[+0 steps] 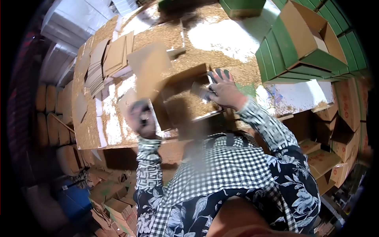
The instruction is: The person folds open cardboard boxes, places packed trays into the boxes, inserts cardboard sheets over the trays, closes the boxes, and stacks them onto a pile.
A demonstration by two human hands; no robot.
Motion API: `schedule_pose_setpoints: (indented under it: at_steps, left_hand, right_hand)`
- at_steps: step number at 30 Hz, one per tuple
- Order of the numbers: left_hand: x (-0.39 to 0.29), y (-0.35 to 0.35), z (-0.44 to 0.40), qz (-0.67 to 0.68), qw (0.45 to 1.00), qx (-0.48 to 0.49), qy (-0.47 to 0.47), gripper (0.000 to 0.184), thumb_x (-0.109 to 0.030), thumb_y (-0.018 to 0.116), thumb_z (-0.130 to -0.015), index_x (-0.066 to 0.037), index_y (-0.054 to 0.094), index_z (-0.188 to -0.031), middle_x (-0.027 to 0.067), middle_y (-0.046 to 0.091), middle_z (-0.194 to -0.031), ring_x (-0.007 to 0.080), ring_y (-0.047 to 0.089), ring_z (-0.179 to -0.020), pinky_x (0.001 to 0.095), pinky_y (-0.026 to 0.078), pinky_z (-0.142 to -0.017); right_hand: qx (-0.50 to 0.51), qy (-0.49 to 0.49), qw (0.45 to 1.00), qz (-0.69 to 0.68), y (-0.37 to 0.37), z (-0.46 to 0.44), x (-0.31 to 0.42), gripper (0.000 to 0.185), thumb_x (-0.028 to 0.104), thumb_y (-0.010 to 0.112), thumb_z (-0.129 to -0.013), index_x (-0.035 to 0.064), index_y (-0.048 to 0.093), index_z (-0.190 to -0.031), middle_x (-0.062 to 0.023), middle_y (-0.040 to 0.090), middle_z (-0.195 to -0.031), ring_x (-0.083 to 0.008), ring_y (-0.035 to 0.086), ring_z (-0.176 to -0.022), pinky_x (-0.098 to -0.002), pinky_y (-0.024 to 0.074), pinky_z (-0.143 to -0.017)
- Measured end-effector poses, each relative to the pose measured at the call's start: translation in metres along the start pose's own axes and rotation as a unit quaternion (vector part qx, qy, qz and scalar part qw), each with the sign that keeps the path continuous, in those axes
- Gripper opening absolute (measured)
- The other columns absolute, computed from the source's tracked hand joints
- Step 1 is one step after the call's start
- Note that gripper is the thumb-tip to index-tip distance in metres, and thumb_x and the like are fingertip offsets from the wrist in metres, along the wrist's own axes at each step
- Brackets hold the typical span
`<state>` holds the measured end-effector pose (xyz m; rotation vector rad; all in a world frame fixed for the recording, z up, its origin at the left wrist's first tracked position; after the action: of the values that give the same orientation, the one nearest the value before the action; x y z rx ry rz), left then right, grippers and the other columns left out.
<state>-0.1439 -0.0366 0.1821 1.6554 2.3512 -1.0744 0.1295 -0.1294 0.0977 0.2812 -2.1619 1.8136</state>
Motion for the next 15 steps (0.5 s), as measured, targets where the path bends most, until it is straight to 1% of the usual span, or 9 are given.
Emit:
schedule_pose_setpoints:
  at_steps: [1, 2, 3, 5, 6, 9, 12, 14, 15]
  left_hand:
    - [-0.023, 0.022, -0.006, -0.014, 0.989, 0.14, 0.049, 0.033, 0.0, 0.059, -0.069, -0.004, 0.065, -0.101, 0.0108, 0.062, -0.102, 0.0271, 0.059, -0.096, 0.0367, 0.05, -0.081]
    - [-0.026, 0.051, 0.007, -0.041, 0.964, 0.24, 0.102, 0.033, -0.005, 0.064, -0.066, -0.012, 0.067, -0.098, 0.0103, 0.063, -0.101, 0.0276, 0.06, -0.091, 0.0384, 0.05, -0.077]
    - [-0.034, 0.078, 0.018, -0.09, 0.922, 0.362, 0.105, 0.029, -0.01, 0.067, -0.068, -0.018, 0.067, -0.096, 0.0073, 0.063, -0.099, 0.0269, 0.061, -0.087, 0.0389, 0.049, -0.077]
    - [-0.018, 0.113, 0.057, -0.055, 0.857, 0.509, 0.051, 0.025, -0.013, 0.069, -0.069, -0.02, 0.067, -0.093, 0.0048, 0.064, -0.096, 0.0266, 0.062, -0.089, 0.0393, 0.049, -0.077]
    - [-0.013, 0.128, 0.069, -0.015, 0.855, 0.515, 0.063, 0.018, -0.034, 0.059, -0.085, -0.017, 0.066, -0.087, 0.0051, 0.065, -0.091, 0.0245, 0.064, -0.08, 0.039, 0.051, -0.068]
    - [0.012, 0.172, 0.117, 0.045, 0.736, 0.675, -0.013, 0.022, -0.032, 0.058, -0.087, -0.014, 0.068, -0.094, 0.0106, 0.064, -0.098, 0.0311, 0.063, -0.089, 0.0416, 0.05, -0.077]
    - [0.026, 0.177, 0.122, 0.075, 0.716, 0.693, -0.033, 0.026, -0.031, 0.06, -0.086, -0.009, 0.066, -0.1, 0.0149, 0.063, -0.106, 0.0316, 0.06, -0.098, 0.0402, 0.049, -0.084]
    - [0.024, 0.132, 0.078, 0.125, 0.761, 0.633, -0.071, 0.034, -0.031, 0.06, -0.085, -0.006, 0.061, -0.109, 0.0162, 0.06, -0.118, 0.0304, 0.057, -0.105, 0.0373, 0.047, -0.09]
    - [0.049, 0.102, 0.059, 0.238, 0.793, 0.529, -0.187, 0.039, -0.024, 0.064, -0.084, -0.003, 0.057, -0.116, 0.0167, 0.059, -0.12, 0.0279, 0.056, -0.11, 0.0353, 0.045, -0.094]
  right_hand:
    - [0.062, 0.013, 0.99, 0.127, 0.028, -0.013, 0.003, 0.038, 0.023, 0.061, -0.081, 0.0038, 0.061, -0.114, -0.0179, 0.046, -0.136, -0.0393, 0.037, -0.128, -0.055, 0.0266, -0.106]
    - [-0.062, 0.017, 0.988, 0.141, 0.032, -0.02, -0.012, 0.039, 0.023, 0.06, -0.081, 0.0056, 0.059, -0.116, -0.0168, 0.046, -0.135, -0.0404, 0.04, -0.125, -0.0583, 0.026, -0.106]
    - [-0.131, 0.019, 0.991, -0.023, -0.02, -0.025, -0.004, 0.034, 0.019, 0.06, -0.08, 0.0054, 0.06, -0.111, -0.0154, 0.051, -0.126, -0.039, 0.046, -0.118, -0.0531, 0.0336, -0.101]
    - [-0.214, 0.086, 0.969, -0.085, -0.056, -0.015, -0.003, 0.03, 0.018, 0.059, -0.079, 0.0048, 0.061, -0.106, -0.014, 0.057, -0.116, -0.0355, 0.054, -0.107, -0.0455, 0.0424, -0.092]
    - [-0.218, 0.038, 0.965, -0.143, -0.06, -0.019, 0.018, 0.023, 0.015, 0.057, -0.079, 0.0044, 0.061, -0.099, -0.0148, 0.059, -0.108, -0.0335, 0.059, -0.095, -0.0397, 0.0468, -0.081]
    - [0.192, -0.064, 0.979, -0.018, 0.084, -0.027, 0.041, 0.022, 0.016, 0.056, -0.081, 0.006, 0.064, -0.098, -0.0148, 0.06, -0.107, -0.0311, 0.06, -0.092, -0.039, 0.0491, -0.081]
    - [0.191, -0.115, 0.973, 0.051, 0.084, -0.029, 0.051, 0.018, 0.017, 0.055, -0.083, 0.0054, 0.064, -0.093, -0.0131, 0.061, -0.104, -0.0288, 0.061, -0.094, -0.0395, 0.0494, -0.083]
    - [0.126, -0.078, 0.955, -0.258, 0.008, -0.04, 0.053, 0.023, 0.009, 0.058, -0.082, 0.0017, 0.064, -0.103, -0.0088, 0.064, -0.103, -0.0228, 0.063, -0.092, -0.0355, 0.0514, -0.082]
    - [0.045, 0.032, 0.935, -0.35, -0.005, -0.035, 0.013, 0.025, 0.004, 0.06, -0.082, 0.0021, 0.064, -0.107, -0.0097, 0.065, -0.101, -0.0193, 0.063, -0.087, -0.0331, 0.0519, -0.081]
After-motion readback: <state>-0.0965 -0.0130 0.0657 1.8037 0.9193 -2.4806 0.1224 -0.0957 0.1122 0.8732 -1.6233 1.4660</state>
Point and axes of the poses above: each hand's wrist, its own z-axis away from the middle knuckle, its own y-axis out of the palm, x = y × z, the point moved 8 cm from there along -z, towards the middle knuckle
